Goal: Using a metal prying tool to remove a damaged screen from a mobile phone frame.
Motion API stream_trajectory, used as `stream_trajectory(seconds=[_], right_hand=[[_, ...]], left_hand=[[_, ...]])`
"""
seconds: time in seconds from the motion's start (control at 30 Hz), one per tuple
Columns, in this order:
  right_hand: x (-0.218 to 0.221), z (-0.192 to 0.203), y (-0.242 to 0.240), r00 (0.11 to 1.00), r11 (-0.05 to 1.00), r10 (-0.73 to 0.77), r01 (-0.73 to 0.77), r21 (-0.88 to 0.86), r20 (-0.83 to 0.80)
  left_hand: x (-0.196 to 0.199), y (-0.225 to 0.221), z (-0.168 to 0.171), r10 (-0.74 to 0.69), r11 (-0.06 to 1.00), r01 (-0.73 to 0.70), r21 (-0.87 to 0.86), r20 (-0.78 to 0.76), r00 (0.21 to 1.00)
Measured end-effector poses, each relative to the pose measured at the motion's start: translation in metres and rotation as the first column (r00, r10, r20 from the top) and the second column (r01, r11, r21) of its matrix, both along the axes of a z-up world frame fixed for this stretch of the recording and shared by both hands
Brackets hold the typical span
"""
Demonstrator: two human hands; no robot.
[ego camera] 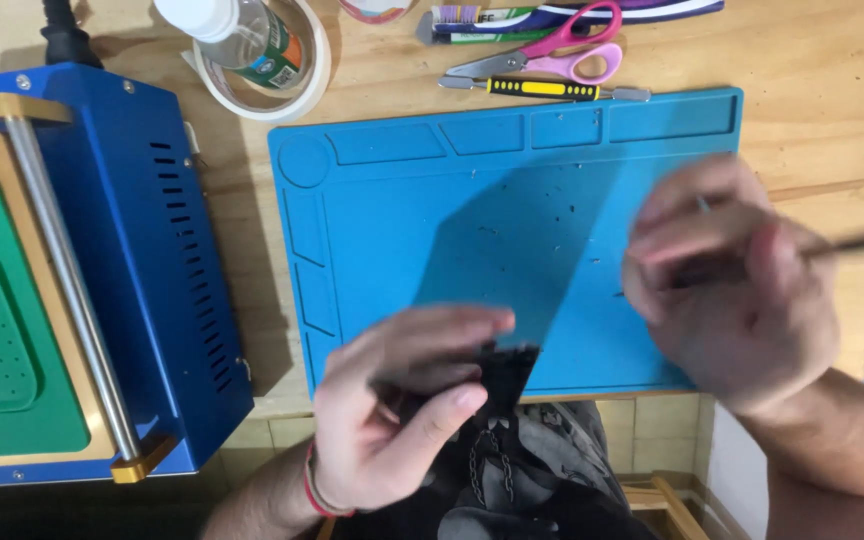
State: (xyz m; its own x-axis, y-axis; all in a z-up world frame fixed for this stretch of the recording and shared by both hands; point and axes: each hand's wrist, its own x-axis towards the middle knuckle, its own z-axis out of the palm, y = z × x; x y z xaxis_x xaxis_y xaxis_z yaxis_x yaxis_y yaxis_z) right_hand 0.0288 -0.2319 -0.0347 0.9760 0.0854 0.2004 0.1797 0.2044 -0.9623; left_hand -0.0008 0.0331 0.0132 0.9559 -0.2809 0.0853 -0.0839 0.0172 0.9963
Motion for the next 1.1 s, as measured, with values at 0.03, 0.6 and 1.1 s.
stream_trajectory(seconds=[0.03,0.6,1.1], right_hand=[[0.004,0.003,0.0,1.0,1.0,0.003,-0.003,0.003,0.002],[0.006,-0.009,0.008,0.937,0.93,0.29,-0.228,0.289,-0.193],[0.003,0.001,-0.003,0.925,0.932,0.361,-0.36,-0.027,0.122]], left_hand=[[0.0,0.0,-0.003,0.003,1.0,-0.003,0.003,0.002,1.0],[0.016,-0.002,-0.016,0.016,1.0,-0.022,-0.022,-0.219,0.976],[0.007,-0.002,-0.015,-0.08,0.987,0.048,0.155,0.202,0.976]])
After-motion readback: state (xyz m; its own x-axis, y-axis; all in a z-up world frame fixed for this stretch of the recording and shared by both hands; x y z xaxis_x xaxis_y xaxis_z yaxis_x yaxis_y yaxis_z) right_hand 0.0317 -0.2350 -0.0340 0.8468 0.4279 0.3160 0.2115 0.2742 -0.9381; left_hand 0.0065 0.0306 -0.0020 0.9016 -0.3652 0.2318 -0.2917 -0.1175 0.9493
